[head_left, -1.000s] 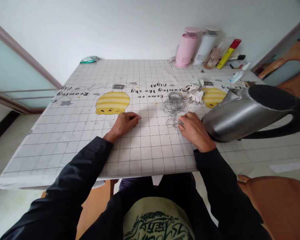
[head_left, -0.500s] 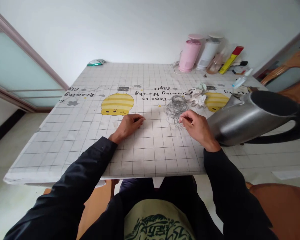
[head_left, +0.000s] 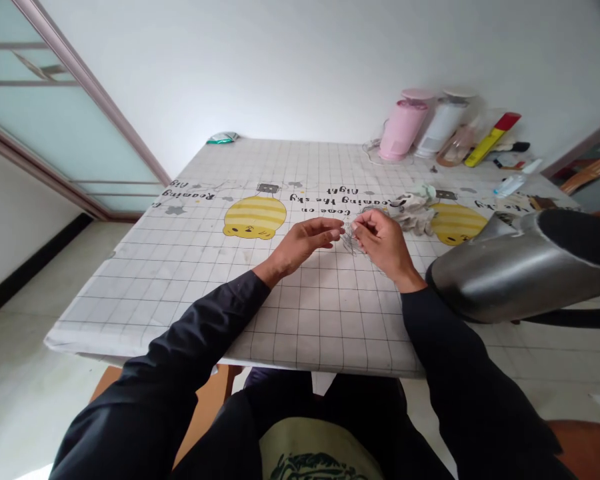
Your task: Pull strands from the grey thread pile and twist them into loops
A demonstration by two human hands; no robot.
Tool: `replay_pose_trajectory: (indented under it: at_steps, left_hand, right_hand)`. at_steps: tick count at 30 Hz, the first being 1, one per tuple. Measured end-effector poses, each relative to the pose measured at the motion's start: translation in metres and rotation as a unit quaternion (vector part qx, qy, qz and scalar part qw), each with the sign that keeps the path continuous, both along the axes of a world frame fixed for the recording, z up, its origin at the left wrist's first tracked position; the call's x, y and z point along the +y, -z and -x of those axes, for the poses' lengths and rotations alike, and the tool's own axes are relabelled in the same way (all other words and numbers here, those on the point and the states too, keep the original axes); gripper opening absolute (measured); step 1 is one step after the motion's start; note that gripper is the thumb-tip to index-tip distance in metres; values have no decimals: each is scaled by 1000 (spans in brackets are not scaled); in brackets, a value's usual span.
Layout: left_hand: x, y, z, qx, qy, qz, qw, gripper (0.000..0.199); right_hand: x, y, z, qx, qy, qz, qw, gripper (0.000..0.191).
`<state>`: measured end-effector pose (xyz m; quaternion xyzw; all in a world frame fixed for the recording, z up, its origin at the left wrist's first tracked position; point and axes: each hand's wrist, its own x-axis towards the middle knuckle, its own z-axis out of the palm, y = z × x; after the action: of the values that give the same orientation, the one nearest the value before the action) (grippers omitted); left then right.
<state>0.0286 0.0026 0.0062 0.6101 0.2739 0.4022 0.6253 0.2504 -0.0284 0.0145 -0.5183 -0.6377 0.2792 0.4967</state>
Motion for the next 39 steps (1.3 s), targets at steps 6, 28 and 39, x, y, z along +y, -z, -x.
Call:
replay_pose_trajectory:
  at_steps: [6, 28, 39]
  left_hand:
    - [5, 17, -2, -71, 16, 69, 995, 32]
    - [8, 21, 4, -71, -13, 89, 993, 38]
    - [5, 33, -4, -21, 5, 119, 993, 41]
  right_hand:
    - [-1, 13, 7, -27, 29, -44, 998, 15]
    - [-12, 20, 13, 139, 0, 23, 990, 34]
    - [-6, 24, 1, 39, -77, 156, 984, 17]
